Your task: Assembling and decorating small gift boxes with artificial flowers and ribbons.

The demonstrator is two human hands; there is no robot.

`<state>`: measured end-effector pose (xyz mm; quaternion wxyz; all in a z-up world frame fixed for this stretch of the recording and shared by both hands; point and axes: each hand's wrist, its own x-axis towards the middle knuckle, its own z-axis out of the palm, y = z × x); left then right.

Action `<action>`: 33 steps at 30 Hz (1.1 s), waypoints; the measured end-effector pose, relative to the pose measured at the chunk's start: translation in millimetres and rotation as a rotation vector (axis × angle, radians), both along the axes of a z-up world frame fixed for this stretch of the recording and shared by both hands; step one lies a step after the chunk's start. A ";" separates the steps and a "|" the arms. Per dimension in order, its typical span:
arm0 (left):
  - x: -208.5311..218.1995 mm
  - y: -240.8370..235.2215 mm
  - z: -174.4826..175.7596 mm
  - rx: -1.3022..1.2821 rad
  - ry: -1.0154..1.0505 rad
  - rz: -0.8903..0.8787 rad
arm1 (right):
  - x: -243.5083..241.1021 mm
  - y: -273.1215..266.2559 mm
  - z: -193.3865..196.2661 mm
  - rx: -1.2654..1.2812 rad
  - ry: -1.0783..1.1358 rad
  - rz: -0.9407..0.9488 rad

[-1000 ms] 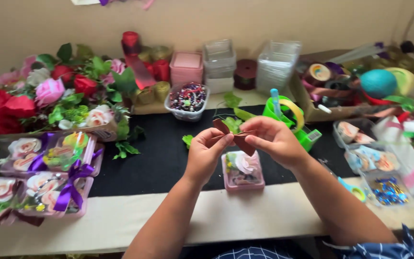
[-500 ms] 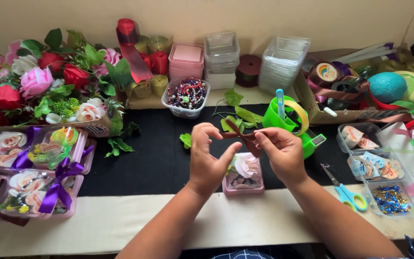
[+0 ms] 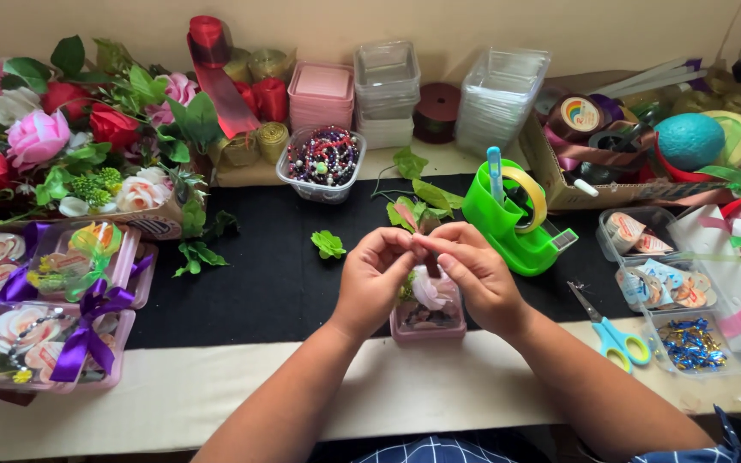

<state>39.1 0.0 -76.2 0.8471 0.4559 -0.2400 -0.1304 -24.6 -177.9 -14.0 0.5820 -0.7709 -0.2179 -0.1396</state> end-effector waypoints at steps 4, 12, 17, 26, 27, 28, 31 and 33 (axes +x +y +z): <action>-1.0 3.4 9.9 -0.104 0.104 -0.099 | 0.1 -2.6 -1.3 -0.016 -0.013 -0.023; 9.4 2.6 -1.4 -0.116 0.053 -0.075 | 0.0 -0.5 4.7 -0.209 -0.170 -0.078; 12.2 7.8 13.6 -0.104 0.072 -0.038 | 0.2 -24.3 44.8 -0.287 -0.416 -0.387; 7.3 7.6 23.0 0.035 -0.007 0.014 | -8.8 -167.4 7.4 -0.368 0.290 -0.477; 2.6 7.9 35.3 0.102 0.003 0.044 | -10.0 -173.2 2.2 -0.314 0.405 -0.409; 0.8 7.4 33.4 0.103 0.004 0.034 | -11.1 -173.9 -0.7 -0.312 0.409 -0.418; -1.7 7.5 30.0 0.175 -0.022 0.032 | -7.9 -174.7 -3.4 -0.218 0.455 -0.426; -3.2 7.6 28.8 0.207 -0.020 0.024 | -3.4 -174.8 0.8 -0.206 0.592 -0.456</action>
